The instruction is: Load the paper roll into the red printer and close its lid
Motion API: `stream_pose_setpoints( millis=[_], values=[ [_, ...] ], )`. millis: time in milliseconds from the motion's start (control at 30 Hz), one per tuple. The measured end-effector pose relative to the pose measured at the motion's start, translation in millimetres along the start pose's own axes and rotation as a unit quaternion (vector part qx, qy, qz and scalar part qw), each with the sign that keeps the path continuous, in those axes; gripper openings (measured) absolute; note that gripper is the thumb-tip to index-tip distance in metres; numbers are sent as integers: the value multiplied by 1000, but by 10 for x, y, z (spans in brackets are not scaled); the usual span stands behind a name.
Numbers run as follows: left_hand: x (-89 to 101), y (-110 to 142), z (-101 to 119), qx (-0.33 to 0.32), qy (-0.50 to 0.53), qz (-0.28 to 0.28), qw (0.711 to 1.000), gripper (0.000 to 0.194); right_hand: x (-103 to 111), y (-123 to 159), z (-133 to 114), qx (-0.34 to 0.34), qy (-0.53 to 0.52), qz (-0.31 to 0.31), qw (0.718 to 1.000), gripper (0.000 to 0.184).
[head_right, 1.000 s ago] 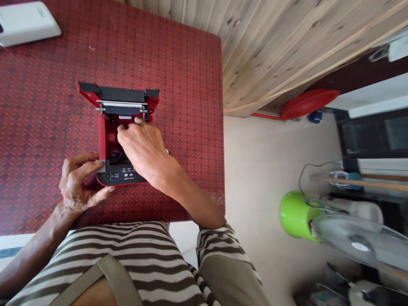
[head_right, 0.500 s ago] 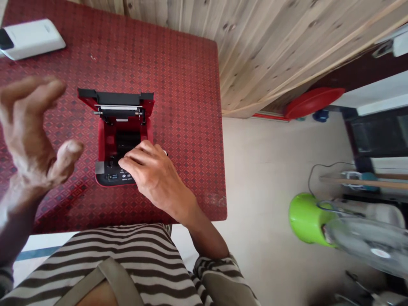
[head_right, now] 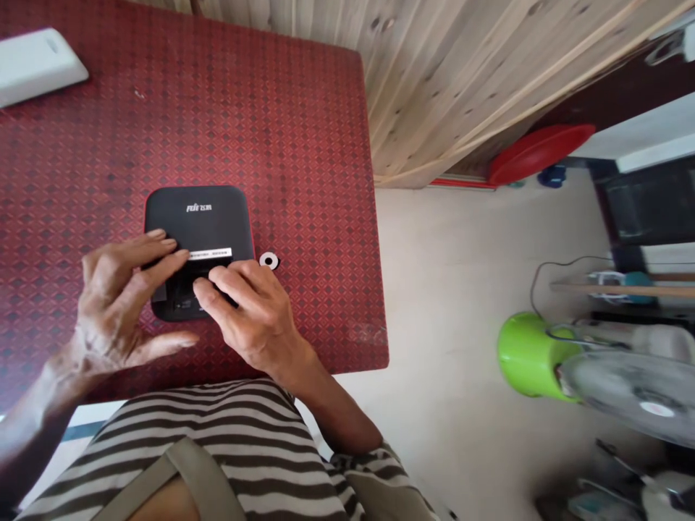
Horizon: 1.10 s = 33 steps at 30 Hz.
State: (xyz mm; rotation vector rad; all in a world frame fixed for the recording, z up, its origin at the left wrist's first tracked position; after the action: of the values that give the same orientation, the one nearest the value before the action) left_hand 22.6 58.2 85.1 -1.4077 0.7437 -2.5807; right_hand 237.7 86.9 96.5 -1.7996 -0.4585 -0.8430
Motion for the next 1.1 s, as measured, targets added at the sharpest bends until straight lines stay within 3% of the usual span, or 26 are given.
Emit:
stream_pose_setpoints(
  millis=[200, 500, 700, 933, 1000, 1100],
  values=[
    [-123, 156, -30, -2, -10, 17, 1000, 82, 15, 37, 27, -13, -10, -11, 1000, 22],
    [-119, 122, -104, 25, 14, 33, 999, 74, 205, 39, 100, -32, -52, 98, 993, 22],
    [-194, 140, -138, 29, 25, 24, 999, 74, 271, 211, 286, -103, -15, 106, 989, 26],
    [-133, 484, -97, 63, 28, 124, 990, 88, 72, 571, 208, -182, -58, 146, 971, 31],
    [-88, 610, -119, 73, 4, 148, 986, 81, -16, 633, 144, -189, -53, 138, 971, 36],
    [-86, 724, -153, 80, -16, 135, 987, 63, -97, 651, 106, -184, -40, 123, 975, 42]
  ],
)
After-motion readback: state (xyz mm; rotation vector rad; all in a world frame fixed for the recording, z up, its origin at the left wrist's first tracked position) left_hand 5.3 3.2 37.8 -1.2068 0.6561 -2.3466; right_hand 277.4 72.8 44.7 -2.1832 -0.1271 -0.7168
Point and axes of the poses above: each hand's wrist, its own y-axis away from the middle knuckle, its own x-axis out of the back of the hand, z = x × y, the point moved 6 cm from there along -y, towards the middle knuckle, and after that the axes turned 15 degrees about x, right-handed, at the moved point
